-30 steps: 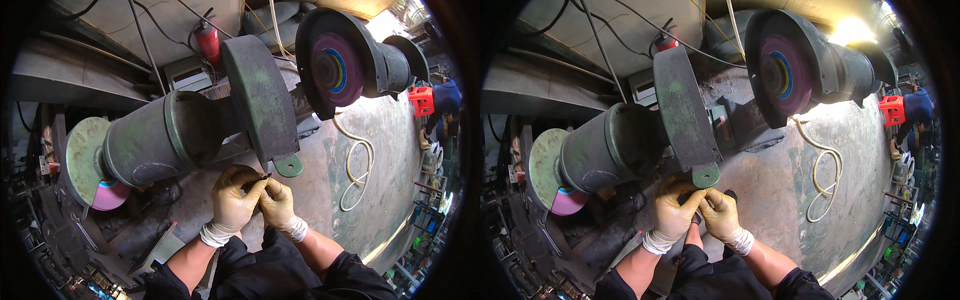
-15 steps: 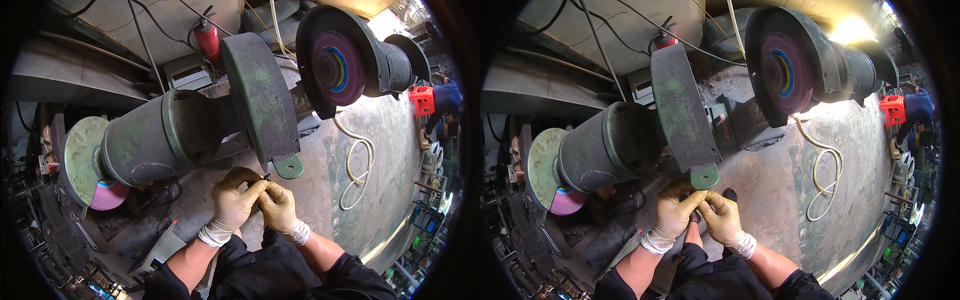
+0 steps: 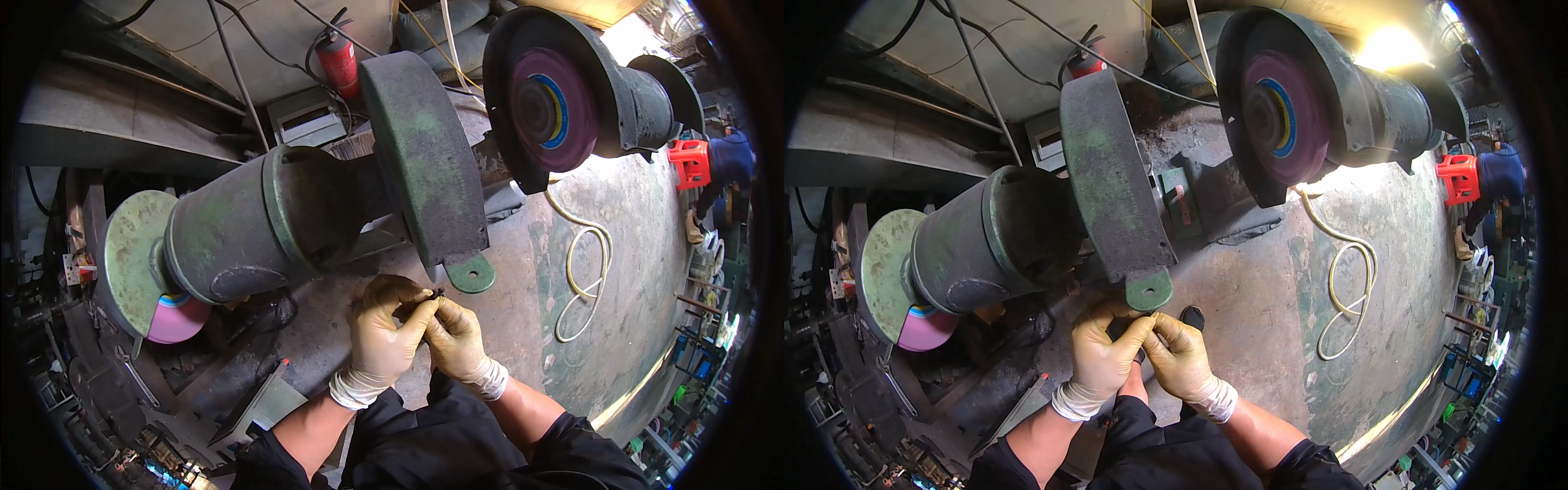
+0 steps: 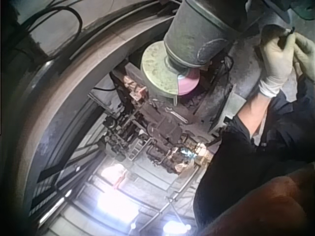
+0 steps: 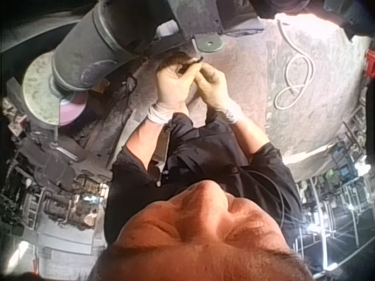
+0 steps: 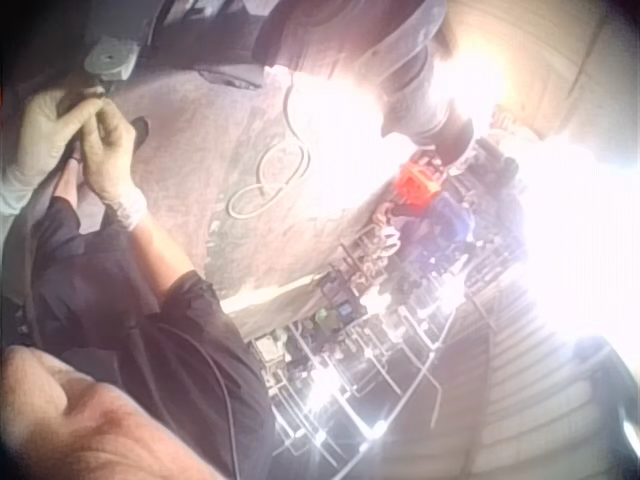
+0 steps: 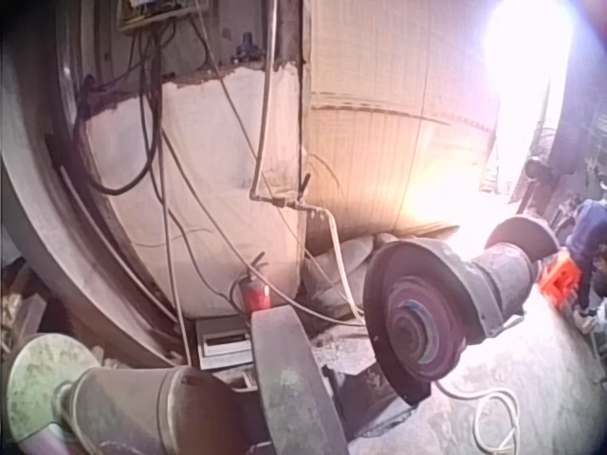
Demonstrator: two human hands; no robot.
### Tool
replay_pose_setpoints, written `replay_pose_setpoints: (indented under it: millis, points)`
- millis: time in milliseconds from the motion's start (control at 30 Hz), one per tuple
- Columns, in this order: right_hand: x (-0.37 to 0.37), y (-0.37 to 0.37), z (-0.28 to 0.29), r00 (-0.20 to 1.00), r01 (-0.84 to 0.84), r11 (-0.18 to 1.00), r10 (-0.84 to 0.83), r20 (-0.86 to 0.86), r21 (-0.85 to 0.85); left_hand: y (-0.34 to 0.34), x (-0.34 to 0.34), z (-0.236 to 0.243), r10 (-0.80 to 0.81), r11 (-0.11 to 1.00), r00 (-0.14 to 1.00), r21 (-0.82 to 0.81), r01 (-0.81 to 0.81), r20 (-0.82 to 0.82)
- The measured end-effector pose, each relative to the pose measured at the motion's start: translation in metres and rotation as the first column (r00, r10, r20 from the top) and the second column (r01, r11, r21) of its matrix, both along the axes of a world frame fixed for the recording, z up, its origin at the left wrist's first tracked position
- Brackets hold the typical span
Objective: The person grinds small metal parts against a bench grinder wheel, repeatedly rotating the pieces to shape different edges. They pause frequently to inspect the parts by holding them up to the light before resuming grinding.
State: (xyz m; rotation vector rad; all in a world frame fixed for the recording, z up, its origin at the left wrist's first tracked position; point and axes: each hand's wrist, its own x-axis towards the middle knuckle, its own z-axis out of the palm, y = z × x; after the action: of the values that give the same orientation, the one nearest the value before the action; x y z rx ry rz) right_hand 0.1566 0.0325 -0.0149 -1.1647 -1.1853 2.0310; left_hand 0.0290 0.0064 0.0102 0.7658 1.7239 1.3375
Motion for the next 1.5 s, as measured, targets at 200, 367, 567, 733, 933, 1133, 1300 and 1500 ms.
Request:
replay_pose_setpoints:
  millis: [200,367,567,733,933,1133,1300,1500]
  points:
    - [-0.002,0.0,-0.001,0.999,-0.011,0.999,0.01,-0.046,-0.032,-0.001,-0.003,0.002,-0.029,0.996,0.988,0.074,0.041,-0.153]
    - [-0.003,0.0,-0.007,0.999,0.009,0.999,-0.011,-0.05,-0.033,-0.001,-0.005,0.002,-0.044,0.997,0.979,0.06,0.057,-0.201]
    - [-0.007,-0.001,-0.007,0.998,0.033,0.999,-0.033,-0.044,-0.021,0.004,-0.01,0.008,-0.055,0.997,0.959,0.028,0.065,-0.279]
    - [-0.01,-0.003,-0.009,0.998,0.062,0.998,-0.061,-0.018,0.004,0.007,-0.013,0.011,-0.066,0.997,0.955,0.02,0.075,-0.288]
    - [-0.01,-0.001,-0.005,0.998,0.055,0.998,-0.055,0.008,-0.005,0.007,-0.014,0.007,-0.065,0.997,0.946,0.025,0.076,-0.318]
    - [-0.01,-0.002,-0.001,0.997,0.068,0.997,-0.067,0.025,-0.048,0.007,-0.014,0.006,-0.071,0.997,0.981,-0.027,0.067,-0.181]
    - [-0.006,-0.003,-0.004,0.997,0.051,0.999,-0.051,0.052,-0.003,0.006,-0.013,0.002,-0.047,0.998,0.998,-0.036,0.046,-0.045]
    - [-0.004,-0.004,-0.001,0.995,0.066,0.998,-0.065,0.073,-0.008,0.003,-0.011,-0.005,-0.035,0.998,0.998,-0.052,0.038,0.045]
